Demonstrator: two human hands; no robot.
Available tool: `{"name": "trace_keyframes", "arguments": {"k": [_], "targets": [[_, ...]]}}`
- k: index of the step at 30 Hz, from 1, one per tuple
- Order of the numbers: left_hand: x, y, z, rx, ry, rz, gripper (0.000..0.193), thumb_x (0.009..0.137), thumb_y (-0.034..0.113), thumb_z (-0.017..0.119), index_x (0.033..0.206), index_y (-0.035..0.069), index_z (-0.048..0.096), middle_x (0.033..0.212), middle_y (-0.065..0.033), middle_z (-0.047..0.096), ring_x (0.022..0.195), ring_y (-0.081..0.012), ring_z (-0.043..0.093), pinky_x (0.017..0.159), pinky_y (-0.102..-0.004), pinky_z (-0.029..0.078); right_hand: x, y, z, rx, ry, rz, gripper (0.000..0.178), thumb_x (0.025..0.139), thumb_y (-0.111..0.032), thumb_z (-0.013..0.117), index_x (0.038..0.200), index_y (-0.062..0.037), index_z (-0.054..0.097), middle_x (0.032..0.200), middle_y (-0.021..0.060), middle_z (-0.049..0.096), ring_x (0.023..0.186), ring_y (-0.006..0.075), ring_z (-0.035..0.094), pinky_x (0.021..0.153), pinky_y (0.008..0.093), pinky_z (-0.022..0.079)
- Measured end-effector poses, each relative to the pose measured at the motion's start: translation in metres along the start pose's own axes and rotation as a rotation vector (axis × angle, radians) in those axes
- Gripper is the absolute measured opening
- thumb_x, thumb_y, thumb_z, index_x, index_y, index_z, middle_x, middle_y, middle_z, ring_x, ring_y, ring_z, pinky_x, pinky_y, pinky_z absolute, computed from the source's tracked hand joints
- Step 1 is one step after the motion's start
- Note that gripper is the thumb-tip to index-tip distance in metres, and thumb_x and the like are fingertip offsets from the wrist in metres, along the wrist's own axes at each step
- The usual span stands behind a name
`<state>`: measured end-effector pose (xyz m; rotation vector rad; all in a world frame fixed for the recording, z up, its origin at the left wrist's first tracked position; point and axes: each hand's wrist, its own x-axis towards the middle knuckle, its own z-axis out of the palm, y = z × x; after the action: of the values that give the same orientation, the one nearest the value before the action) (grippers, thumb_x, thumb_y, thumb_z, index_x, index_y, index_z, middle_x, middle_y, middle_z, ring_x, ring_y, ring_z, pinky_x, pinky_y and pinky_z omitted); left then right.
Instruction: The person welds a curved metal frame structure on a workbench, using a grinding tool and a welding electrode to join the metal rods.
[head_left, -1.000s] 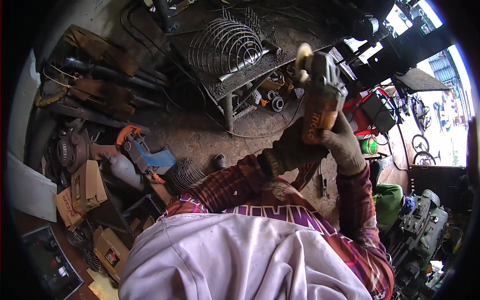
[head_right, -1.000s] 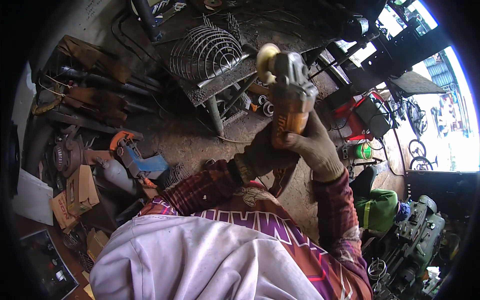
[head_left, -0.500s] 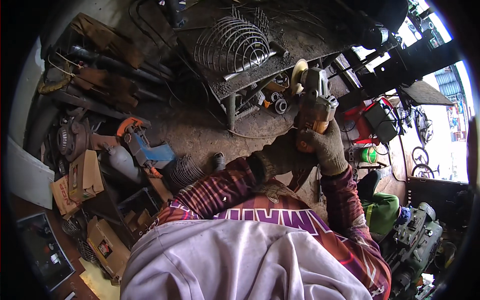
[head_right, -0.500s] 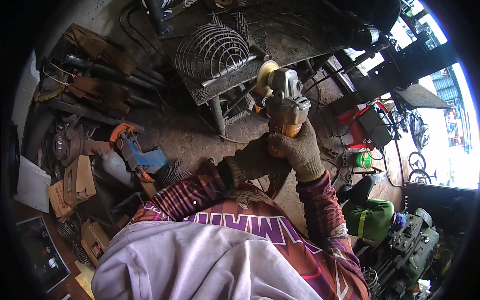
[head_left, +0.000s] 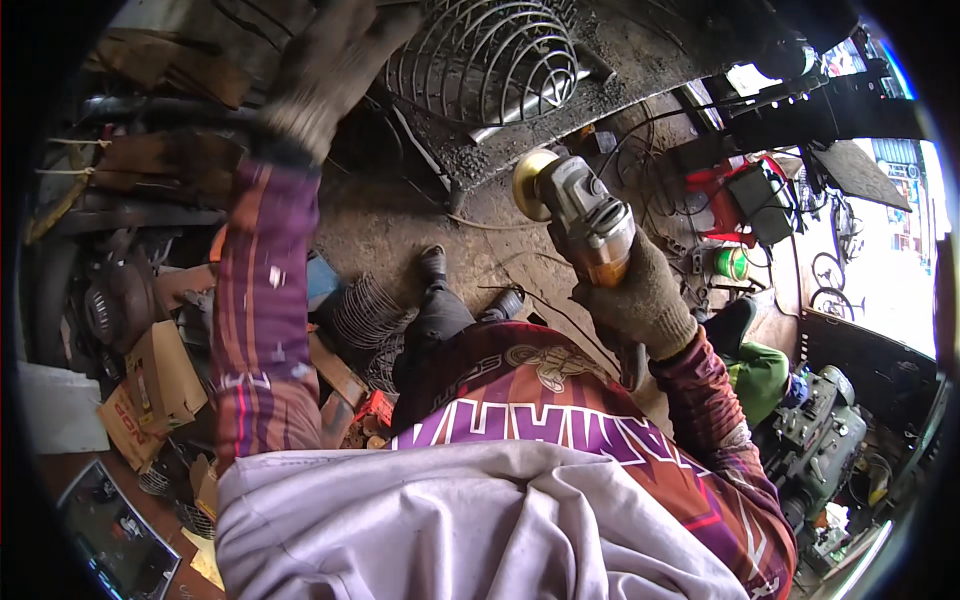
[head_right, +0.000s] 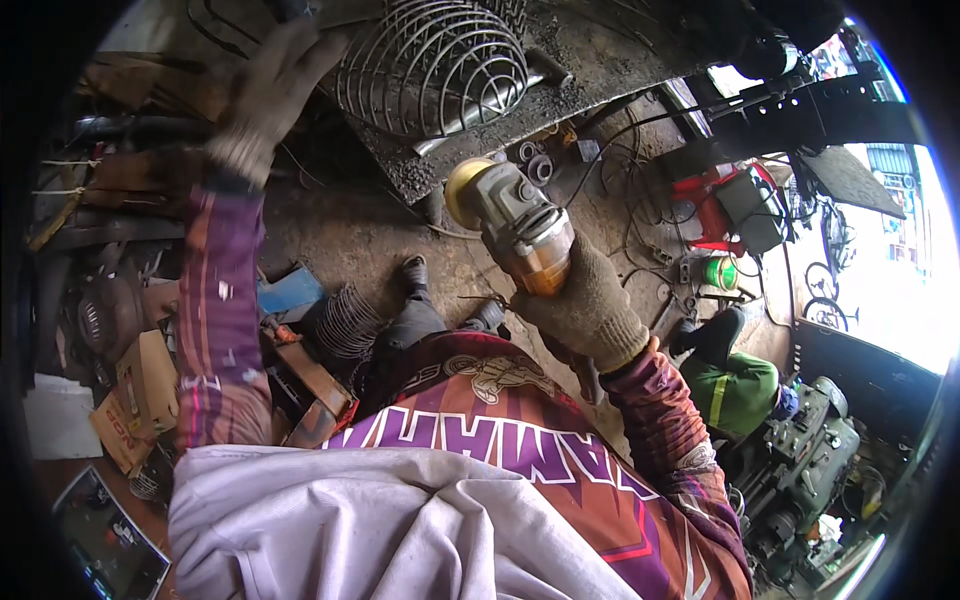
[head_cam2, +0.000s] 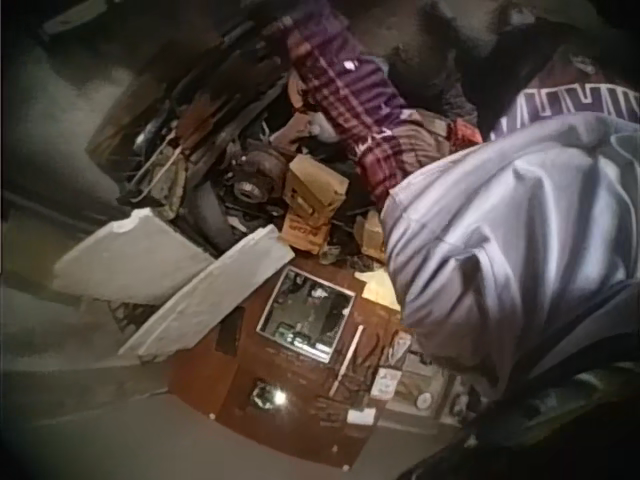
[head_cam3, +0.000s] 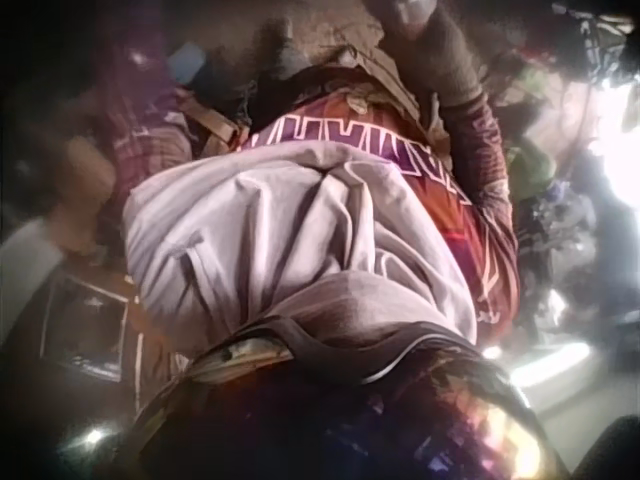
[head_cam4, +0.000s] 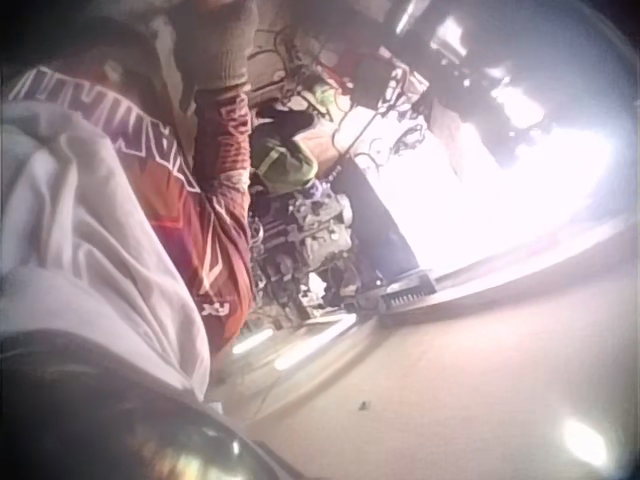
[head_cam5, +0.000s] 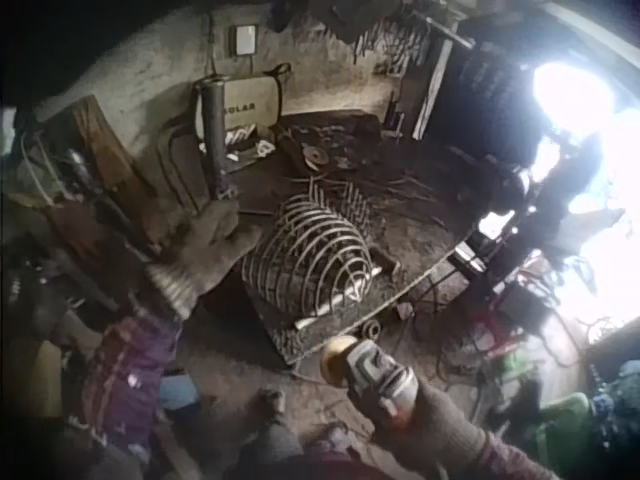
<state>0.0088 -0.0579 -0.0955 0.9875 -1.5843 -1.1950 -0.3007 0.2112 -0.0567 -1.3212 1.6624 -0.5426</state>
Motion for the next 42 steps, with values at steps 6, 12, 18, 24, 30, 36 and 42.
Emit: {"name": "trace_keyframes", "arguments": {"k": [6,12,18,24,30,36,42], "targets": [[0.107,-0.115,0.051,-0.759,-0.203,-0.148,0.047,0.102,0.016,0.056,0.143,0.003,0.037,0.129,-0.0213,0.057,0.109,-0.0341,0.064,0.085,-0.0354,0.061,0.022,-0.019,0.017,-0.210,0.079,0.015,0.067,0.066,-0.016,0.084,0.125,-0.0028,0.055,0.108,0.0129,0.068,0.098,0.0225,0.066,0.088,0.0388,0.053],[0.104,-0.089,0.064,-0.594,-0.376,-0.082,0.028,0.100,0.007,0.057,0.126,-0.002,0.054,0.118,-0.0153,0.063,0.104,-0.0238,0.066,0.086,-0.0344,0.061,0.026,-0.032,0.018,-0.275,0.047,0.146,0.066,0.067,-0.015,0.084,0.125,-0.0030,0.055,0.110,0.0145,0.069,0.099,0.0257,0.068,0.087,0.0397,0.054],[0.074,-0.045,0.064,-0.420,-0.225,0.003,0.026,0.100,0.002,0.054,0.125,-0.003,0.056,0.115,-0.0127,0.065,0.103,-0.0218,0.067,0.084,-0.0314,0.062,0.028,-0.036,0.016,-0.292,0.045,0.152,0.071,0.067,-0.020,0.085,0.128,-0.0014,0.053,0.109,0.0188,0.069,0.100,0.0315,0.069,0.087,0.0415,0.055],[0.081,-0.052,0.058,-0.908,-0.190,-0.337,0.034,0.096,-0.001,0.060,0.129,-0.002,0.053,0.114,-0.0106,0.065,0.103,-0.0197,0.066,0.088,-0.0311,0.062,0.035,-0.040,0.013,-0.343,0.011,0.183,0.070,0.067,-0.013,0.085,0.128,-0.0037,0.053,0.114,0.0147,0.068,0.104,0.0257,0.067,0.090,0.0394,0.054],[0.078,-0.049,0.062,-0.630,-0.251,-0.159,0.043,0.090,0.001,0.070,0.130,-0.002,0.053,0.114,-0.0083,0.065,0.104,-0.0171,0.066,0.089,-0.0312,0.061,0.041,-0.042,0.012,-0.348,-0.012,0.138,0.069,0.068,-0.020,0.085,0.127,-0.0030,0.054,0.110,0.0170,0.069,0.102,0.0311,0.068,0.087,0.0413,0.055],[0.071,-0.035,0.062,-0.330,-0.272,0.003,0.049,0.090,0.004,0.072,0.134,-0.003,0.050,0.116,-0.0079,0.064,0.105,-0.0158,0.065,0.088,-0.0282,0.061,0.043,-0.046,0.012,-0.344,-0.007,0.114,0.071,0.067,-0.027,0.086,0.127,-0.0031,0.055,0.107,0.0195,0.070,0.101,0.0372,0.069,0.085,0.0437,0.055],[0.072,-0.042,0.059,-0.521,-0.262,-0.106,0.057,0.090,0.013,0.076,0.137,-0.005,0.048,0.120,-0.0106,0.064,0.109,-0.0170,0.064,0.090,-0.0276,0.057,0.043,-0.044,0.011,-0.396,-0.002,0.125,0.073,0.067,-0.028,0.086,0.127,-0.0034,0.054,0.109,0.0196,0.069,0.103,0.0370,0.069,0.087,0.0444,0.055]]}}
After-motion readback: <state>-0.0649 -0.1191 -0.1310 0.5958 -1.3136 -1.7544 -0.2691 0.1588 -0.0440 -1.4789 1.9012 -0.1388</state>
